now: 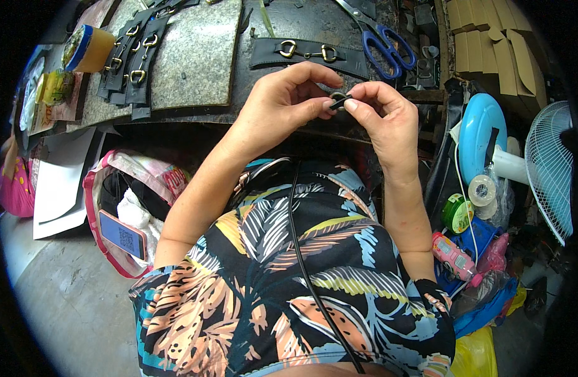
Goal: The person assembles black leather straps with brass D-rings and metal connectors on a workbench. They use scissors to trim strap ends, thread the hardware, and fold the strap ends to secure the fittings. Multiple finished straps are placed on the table as the task proceeds.
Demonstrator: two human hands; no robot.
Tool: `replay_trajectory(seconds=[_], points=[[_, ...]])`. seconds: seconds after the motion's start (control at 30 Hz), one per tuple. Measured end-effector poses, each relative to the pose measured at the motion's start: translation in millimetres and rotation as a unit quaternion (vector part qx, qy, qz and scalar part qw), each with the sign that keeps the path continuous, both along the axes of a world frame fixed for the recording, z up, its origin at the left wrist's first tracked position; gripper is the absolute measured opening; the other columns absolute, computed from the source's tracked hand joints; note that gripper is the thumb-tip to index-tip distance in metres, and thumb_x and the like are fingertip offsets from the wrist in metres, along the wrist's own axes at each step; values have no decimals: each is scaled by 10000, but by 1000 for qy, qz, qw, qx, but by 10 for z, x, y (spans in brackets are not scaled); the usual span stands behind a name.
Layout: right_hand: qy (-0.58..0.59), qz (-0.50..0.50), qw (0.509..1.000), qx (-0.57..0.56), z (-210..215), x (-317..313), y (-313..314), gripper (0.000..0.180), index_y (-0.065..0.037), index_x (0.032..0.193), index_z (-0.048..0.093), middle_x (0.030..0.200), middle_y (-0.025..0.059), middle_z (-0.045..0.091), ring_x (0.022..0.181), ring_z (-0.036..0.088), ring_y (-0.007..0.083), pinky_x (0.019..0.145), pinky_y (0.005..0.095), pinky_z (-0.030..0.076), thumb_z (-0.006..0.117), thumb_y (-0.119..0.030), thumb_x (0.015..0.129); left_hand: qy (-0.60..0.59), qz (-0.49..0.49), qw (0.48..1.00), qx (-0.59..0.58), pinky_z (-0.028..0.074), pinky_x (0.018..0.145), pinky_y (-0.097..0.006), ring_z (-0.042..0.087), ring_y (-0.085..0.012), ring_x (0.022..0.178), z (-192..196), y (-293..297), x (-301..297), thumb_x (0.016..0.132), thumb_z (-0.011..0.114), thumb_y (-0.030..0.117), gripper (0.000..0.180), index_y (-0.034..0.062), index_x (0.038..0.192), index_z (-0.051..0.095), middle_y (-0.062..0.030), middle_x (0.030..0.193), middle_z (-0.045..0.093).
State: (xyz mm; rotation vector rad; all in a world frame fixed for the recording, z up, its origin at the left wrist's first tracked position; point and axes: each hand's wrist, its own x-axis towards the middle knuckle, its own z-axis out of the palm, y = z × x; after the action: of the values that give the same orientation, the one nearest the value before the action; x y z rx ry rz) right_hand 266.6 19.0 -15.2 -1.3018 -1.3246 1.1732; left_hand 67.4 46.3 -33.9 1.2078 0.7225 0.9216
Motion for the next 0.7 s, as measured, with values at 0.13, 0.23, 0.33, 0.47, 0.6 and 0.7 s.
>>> replay_trajectory(seconds=[0.13, 0.23, 0.33, 0.47, 0.6, 0.7], points=[[-40, 5, 999, 22, -5, -21, 6, 127, 7, 991, 729, 844, -6, 700, 763, 619, 49, 711, 212, 514, 761, -37, 876, 3, -12, 1000, -13, 592, 859, -283, 703, -149, 974, 4, 3, -10, 941, 687, -8, 297, -37, 1228, 615, -88, 1102, 690], [-55, 4, 998, 24, 13, -28, 2, 144, 8, 1011, 731, 850, -1, 708, 768, 626, 53, 721, 213, 517, 759, -36, 877, -5, -9, 1000, -5, 591, 857, -283, 702, -145, 972, 2, 2, -16, 940, 684, -15, 300, -38, 1230, 612, -87, 1104, 686], [-31, 14, 999, 10, 40, -13, -1, 168, 8, 1034, 733, 864, 6, 718, 773, 632, 56, 727, 215, 521, 764, -37, 875, 12, -6, 1000, -7, 584, 860, -280, 695, -139, 967, -1, 5, -17, 937, 680, -27, 294, -39, 1223, 612, -81, 1092, 679], [-22, 18, 1000, -8, 45, -6, -3, 175, 9, 1043, 737, 883, 10, 726, 785, 639, 58, 734, 218, 524, 770, -44, 879, 30, 1, 999, 21, 573, 866, -276, 687, -131, 963, -1, -9, -10, 932, 679, -35, 289, -36, 1214, 613, -72, 1079, 671], [-48, 30, 998, -14, 37, 8, -2, 143, 6, 1008, 748, 876, 9, 725, 780, 634, 58, 723, 214, 515, 771, -38, 875, 58, 12, 996, 67, 564, 868, -270, 679, -122, 970, 8, -27, -4, 934, 679, -33, 283, -32, 1210, 618, -64, 1073, 672], [-5, 32, 999, 0, 23, 12, 19, 129, 2, 992, 754, 869, 17, 724, 776, 633, 62, 719, 209, 508, 769, -17, 866, 49, 8, 998, 36, 556, 861, -260, 671, -110, 968, 15, -31, 0, 935, 680, -27, 283, -28, 1212, 625, -55, 1067, 678]])
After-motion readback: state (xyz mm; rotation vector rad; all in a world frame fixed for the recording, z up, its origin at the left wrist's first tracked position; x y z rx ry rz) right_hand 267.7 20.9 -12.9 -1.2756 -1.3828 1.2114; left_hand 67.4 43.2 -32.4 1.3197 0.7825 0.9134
